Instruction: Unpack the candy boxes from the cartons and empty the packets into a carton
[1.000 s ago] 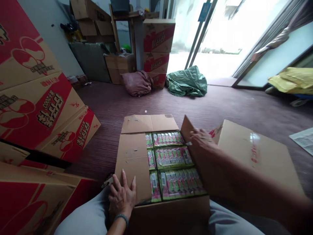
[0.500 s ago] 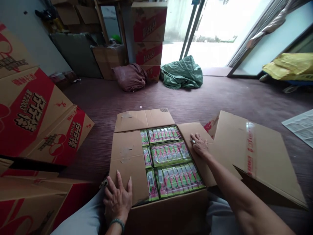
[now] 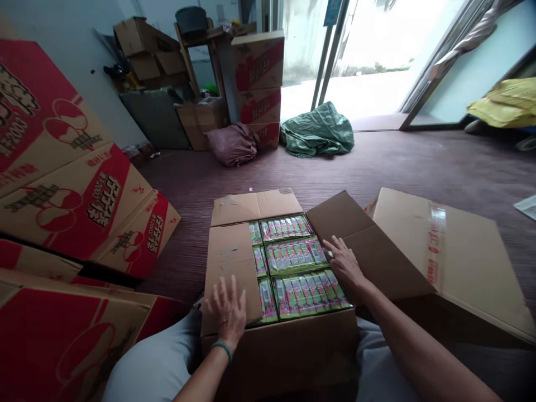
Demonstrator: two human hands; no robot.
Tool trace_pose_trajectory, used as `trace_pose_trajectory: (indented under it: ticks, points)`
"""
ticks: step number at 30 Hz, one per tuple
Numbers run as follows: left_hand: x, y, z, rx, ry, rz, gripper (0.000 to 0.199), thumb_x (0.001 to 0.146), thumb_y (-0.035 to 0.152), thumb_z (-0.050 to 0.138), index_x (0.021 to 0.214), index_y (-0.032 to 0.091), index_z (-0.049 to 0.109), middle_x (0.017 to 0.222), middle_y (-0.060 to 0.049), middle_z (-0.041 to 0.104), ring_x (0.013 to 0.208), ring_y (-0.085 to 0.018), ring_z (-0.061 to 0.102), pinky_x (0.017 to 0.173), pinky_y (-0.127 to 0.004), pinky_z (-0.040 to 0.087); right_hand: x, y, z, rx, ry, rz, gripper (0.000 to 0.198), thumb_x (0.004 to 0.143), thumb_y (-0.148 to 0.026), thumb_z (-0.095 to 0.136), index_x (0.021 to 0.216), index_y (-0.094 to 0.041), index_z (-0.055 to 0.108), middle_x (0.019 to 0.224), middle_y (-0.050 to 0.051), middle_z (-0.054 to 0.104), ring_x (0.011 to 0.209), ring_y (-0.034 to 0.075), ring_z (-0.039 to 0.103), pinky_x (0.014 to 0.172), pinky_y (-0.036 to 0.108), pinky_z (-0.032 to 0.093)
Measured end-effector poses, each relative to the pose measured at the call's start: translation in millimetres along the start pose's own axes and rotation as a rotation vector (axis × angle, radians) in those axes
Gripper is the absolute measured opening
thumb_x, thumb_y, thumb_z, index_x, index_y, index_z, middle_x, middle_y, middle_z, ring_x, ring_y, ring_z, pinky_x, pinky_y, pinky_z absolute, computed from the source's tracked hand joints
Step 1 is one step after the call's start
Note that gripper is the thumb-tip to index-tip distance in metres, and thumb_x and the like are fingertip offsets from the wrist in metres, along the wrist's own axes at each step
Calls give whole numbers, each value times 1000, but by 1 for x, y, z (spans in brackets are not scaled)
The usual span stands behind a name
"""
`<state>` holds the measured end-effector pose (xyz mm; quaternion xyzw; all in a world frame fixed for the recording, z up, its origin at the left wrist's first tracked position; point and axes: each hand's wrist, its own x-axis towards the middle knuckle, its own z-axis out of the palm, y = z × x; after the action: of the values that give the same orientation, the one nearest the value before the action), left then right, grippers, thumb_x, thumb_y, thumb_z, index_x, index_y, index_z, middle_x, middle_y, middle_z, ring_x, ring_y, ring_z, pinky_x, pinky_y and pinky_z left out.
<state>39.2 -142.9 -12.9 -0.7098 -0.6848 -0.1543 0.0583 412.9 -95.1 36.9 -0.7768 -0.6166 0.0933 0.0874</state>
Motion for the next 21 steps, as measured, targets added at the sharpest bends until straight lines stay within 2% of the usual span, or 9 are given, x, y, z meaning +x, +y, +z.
trace_pose_trajectory:
  ticks: [3, 4, 7, 9, 11, 14, 16, 19, 21]
  points:
    - [7, 40, -8, -222, -185, 457, 36, 94, 39, 45, 122, 25, 62, 133, -8, 60, 139, -33, 33, 113, -57, 24, -30, -9, -17, 131, 232, -39, 49, 81, -16, 44, 126, -14, 62, 148, 16, 44, 140, 29, 34, 111, 48, 36]
    - [11, 53, -10, -243, -253, 557, 32, 93, 40, 47, 114, 24, 65, 124, -8, 64, 135, -31, 39, 114, -54, 24, -38, -12, -22, 178, 315, -43, 43, 84, -19, 42, 121, -14, 66, 144, 16, 49, 138, 28, 38, 110, 44, 37]
    - [28, 75, -18, -136, -433, 697, 32, 92, 44, 49, 104, 19, 64, 99, -9, 69, 110, -26, 57, 111, -54, 27, -59, -18, -31, 308, 502, -10, 38, 91, -33, 40, 108, -17, 70, 131, 13, 60, 126, 24, 51, 107, 39, 40]
    - [41, 74, -24, -31, -518, 734, 35, 92, 45, 48, 108, 18, 63, 90, -10, 69, 101, -26, 59, 107, -54, 29, -69, -20, -31, 371, 533, 47, 40, 92, -41, 39, 100, -18, 71, 121, 12, 66, 114, 24, 58, 101, 38, 45]
    - [52, 67, -33, 27, -561, 758, 35, 92, 45, 49, 105, 17, 66, 86, -11, 69, 104, -27, 57, 105, -52, 31, -75, -22, -30, 411, 488, 121, 42, 91, -45, 37, 93, -18, 70, 105, 12, 71, 97, 24, 64, 88, 36, 49]
    - [66, 59, -54, 65, -570, 742, 39, 91, 48, 48, 88, 16, 70, 83, -15, 69, 110, -29, 54, 106, -49, 30, -75, -27, -28, 434, 399, 179, 44, 91, -47, 34, 83, -19, 68, 84, 11, 71, 74, 21, 62, 69, 31, 46]
    - [75, 52, -76, 89, -557, 698, 43, 90, 51, 47, 89, 16, 71, 86, -16, 69, 108, -30, 54, 105, -50, 30, -73, -33, -28, 432, 361, 157, 45, 91, -48, 33, 81, -19, 67, 78, 10, 70, 67, 20, 60, 64, 29, 42]
    - [89, 17, -121, 120, -506, 591, 37, 91, 44, 47, 110, 20, 68, 110, -14, 68, 115, -29, 52, 106, -47, 30, -68, -44, -29, 429, 329, 92, 45, 92, -47, 32, 85, -19, 67, 81, 10, 71, 69, 20, 60, 64, 29, 40]
    - [95, -29, -152, 211, -430, 480, 41, 91, 34, 48, 130, 25, 58, 143, -10, 51, 135, -27, 38, 114, -44, 21, -65, -49, -29, 428, 328, 58, 44, 92, -46, 33, 90, -18, 68, 87, 10, 71, 74, 21, 61, 66, 29, 40]
